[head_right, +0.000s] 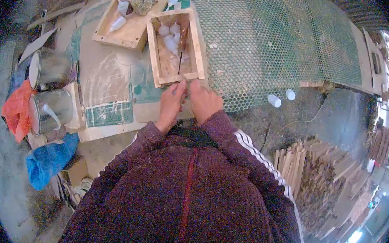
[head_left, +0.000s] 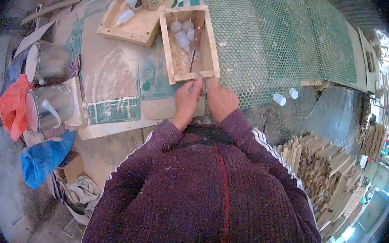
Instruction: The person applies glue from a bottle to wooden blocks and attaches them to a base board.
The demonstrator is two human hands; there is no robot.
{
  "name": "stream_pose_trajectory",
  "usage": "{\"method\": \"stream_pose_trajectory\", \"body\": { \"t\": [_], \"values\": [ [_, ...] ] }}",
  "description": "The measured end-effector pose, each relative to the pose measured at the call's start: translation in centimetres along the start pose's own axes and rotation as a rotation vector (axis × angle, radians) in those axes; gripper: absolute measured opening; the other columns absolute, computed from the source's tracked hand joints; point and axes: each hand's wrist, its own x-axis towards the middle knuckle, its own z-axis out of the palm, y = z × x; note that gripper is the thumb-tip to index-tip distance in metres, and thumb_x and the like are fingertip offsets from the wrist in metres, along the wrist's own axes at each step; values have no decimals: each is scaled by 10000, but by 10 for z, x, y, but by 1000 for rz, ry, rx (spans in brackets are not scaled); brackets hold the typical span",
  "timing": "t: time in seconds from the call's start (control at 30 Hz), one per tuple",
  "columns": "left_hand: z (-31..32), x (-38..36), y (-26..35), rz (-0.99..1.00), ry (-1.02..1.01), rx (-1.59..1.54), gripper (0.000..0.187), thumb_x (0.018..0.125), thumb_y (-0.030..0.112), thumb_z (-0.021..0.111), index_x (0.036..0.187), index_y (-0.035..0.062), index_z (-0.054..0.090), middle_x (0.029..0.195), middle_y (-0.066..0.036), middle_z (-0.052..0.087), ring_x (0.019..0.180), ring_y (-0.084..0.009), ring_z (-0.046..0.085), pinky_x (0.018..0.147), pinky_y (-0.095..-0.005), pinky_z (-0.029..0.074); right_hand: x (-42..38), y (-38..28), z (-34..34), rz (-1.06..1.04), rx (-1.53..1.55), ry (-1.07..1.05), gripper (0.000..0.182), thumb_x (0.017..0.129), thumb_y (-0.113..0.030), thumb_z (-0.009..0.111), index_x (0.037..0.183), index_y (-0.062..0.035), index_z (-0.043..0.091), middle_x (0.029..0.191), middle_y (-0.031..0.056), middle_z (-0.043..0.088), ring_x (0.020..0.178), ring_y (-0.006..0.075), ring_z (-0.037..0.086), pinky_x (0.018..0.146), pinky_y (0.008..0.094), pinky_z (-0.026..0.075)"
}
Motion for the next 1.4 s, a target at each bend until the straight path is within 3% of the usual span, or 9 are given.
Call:
{"method": "stream_pose_trajectory", "body": {
  "t": [0.17, 0.23, 0.47, 0.67, 0.73, 0.97, 1.03, 1.27, 1.4],
  "values": [
    [0, 0, -3, -65, -41, -143, 480, 896, 449, 524, 723, 6, 591, 612, -36, 543, 567, -109, 483, 528, -294, 389, 0, 3, -3, 80, 29, -153, 218, 863, -189, 460, 1029, -53, 422, 695, 151, 644, 621, 369, 642, 530, 489, 497],
    [-1, 1, -6, -26, -11, -88, 471, 896, 451, 528, 738, 10, 588, 610, -35, 535, 550, -101, 466, 506, -285, 376, 12, -7, 3, -36, 122, 50, 213, 862, -177, 452, 1042, -63, 431, 699, 159, 647, 626, 364, 645, 525, 503, 490],
    [3, -4, -2, -95, -9, -122, 462, 898, 456, 530, 760, 19, 592, 606, -22, 533, 512, -99, 461, 453, -270, 361, -16, 1, -1, 110, 5, -102, 176, 865, -153, 443, 1017, -64, 448, 719, 155, 649, 640, 328, 654, 503, 460, 498],
    [2, 2, -4, 36, 26, -51, 469, 898, 466, 531, 757, 22, 582, 600, -8, 522, 488, -90, 475, 427, -256, 385, 8, -12, -7, 25, 111, 18, 201, 840, -147, 470, 1012, -61, 412, 661, 199, 625, 611, 393, 620, 543, 526, 468],
    [6, 2, -6, -32, -11, -93, 472, 903, 470, 523, 750, 27, 576, 595, -4, 507, 484, -88, 460, 439, -253, 387, -10, 0, -5, 85, 135, -75, 163, 859, -132, 436, 1004, -57, 435, 791, 187, 649, 654, 358, 645, 534, 483, 498],
    [1, 1, -10, 43, -25, -161, 453, 918, 460, 505, 771, 38, 577, 637, -1, 518, 530, -78, 479, 440, -243, 393, 10, -11, 1, 29, 104, -79, 184, 842, -133, 447, 1006, -52, 423, 789, 177, 649, 654, 380, 638, 545, 500, 491],
    [2, 1, -6, -1, -40, -165, 431, 931, 439, 489, 782, 45, 578, 679, 5, 529, 577, -73, 498, 445, -230, 402, -8, 4, 12, 47, 144, 27, 180, 846, -177, 505, 969, -77, 419, 665, 211, 616, 635, 411, 616, 554, 531, 469],
    [-18, -2, -16, 76, -197, -279, 389, 961, 400, 437, 844, 55, 572, 724, 4, 533, 662, -69, 516, 493, -225, 441, -6, 13, 1, 107, 198, -70, 178, 887, -208, 458, 1022, -93, 471, 729, 186, 632, 665, 411, 618, 587, 529, 477],
    [-46, -17, -15, 169, -368, -348, 133, 916, 185, 538, 966, 64, 519, 848, -11, 532, 712, -75, 524, 570, -227, 471, -11, 50, -12, 172, 367, 85, 247, 919, -296, 471, 1018, -70, 488, 698, 206, 611, 669, 407, 611, 576, 508, 462]
  ]
}}
